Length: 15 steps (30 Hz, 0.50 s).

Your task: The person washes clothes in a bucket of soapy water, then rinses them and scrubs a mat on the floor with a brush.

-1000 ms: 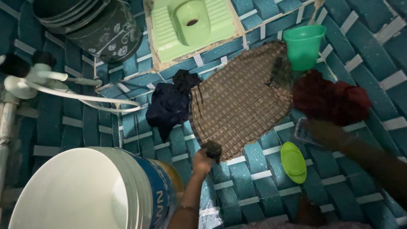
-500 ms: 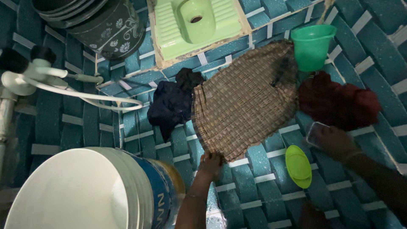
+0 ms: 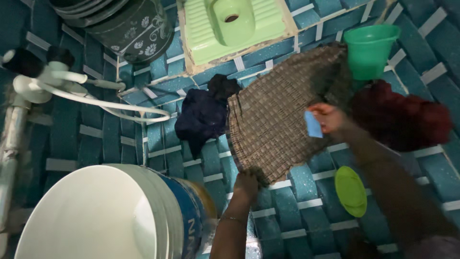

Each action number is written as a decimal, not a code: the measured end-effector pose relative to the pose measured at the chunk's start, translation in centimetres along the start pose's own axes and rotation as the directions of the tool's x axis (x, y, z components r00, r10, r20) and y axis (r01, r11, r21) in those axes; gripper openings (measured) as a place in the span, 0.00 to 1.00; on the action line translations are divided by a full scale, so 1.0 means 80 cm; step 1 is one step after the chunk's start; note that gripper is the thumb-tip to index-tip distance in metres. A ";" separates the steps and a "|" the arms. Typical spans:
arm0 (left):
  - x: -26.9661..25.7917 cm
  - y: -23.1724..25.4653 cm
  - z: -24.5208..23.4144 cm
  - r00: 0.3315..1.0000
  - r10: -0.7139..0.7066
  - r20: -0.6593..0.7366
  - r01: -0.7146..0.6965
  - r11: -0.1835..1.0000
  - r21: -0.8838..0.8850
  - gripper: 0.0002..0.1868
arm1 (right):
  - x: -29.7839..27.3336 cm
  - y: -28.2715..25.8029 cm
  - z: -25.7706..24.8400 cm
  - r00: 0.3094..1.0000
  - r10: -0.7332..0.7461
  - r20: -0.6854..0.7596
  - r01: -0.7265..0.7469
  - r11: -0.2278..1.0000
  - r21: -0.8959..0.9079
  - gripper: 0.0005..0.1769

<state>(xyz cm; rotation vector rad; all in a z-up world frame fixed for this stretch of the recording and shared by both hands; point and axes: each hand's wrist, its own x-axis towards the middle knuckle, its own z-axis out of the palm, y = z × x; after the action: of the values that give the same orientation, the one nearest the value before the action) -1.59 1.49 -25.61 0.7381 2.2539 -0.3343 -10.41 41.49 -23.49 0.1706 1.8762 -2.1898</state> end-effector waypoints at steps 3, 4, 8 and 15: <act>0.008 -0.008 0.003 0.996 -0.014 -0.093 0.012 1.000 -0.028 0.26 | 0.024 0.059 0.079 0.866 -0.454 0.207 0.406 0.883 0.236 0.26; 0.012 -0.010 0.005 0.985 -0.011 -0.172 0.002 0.999 -0.053 0.27 | 0.018 0.073 0.120 0.814 -0.552 0.183 0.530 0.834 0.155 0.27; 0.026 -0.007 0.006 0.992 0.047 -0.121 -0.038 0.996 0.077 0.21 | -0.022 0.069 0.258 0.877 -0.481 0.007 0.020 0.022 -1.000 0.31; 0.023 -0.024 0.013 0.976 0.095 -0.198 -0.100 0.995 -0.013 0.18 | -0.001 0.007 0.105 0.855 -0.484 -0.187 -0.059 0.268 -0.962 0.18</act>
<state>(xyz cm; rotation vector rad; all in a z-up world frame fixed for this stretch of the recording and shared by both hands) -3.21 0.22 -27.67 0.9009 2.3916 -0.1941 -9.59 33.17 -22.62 0.1844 3.3147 -0.6749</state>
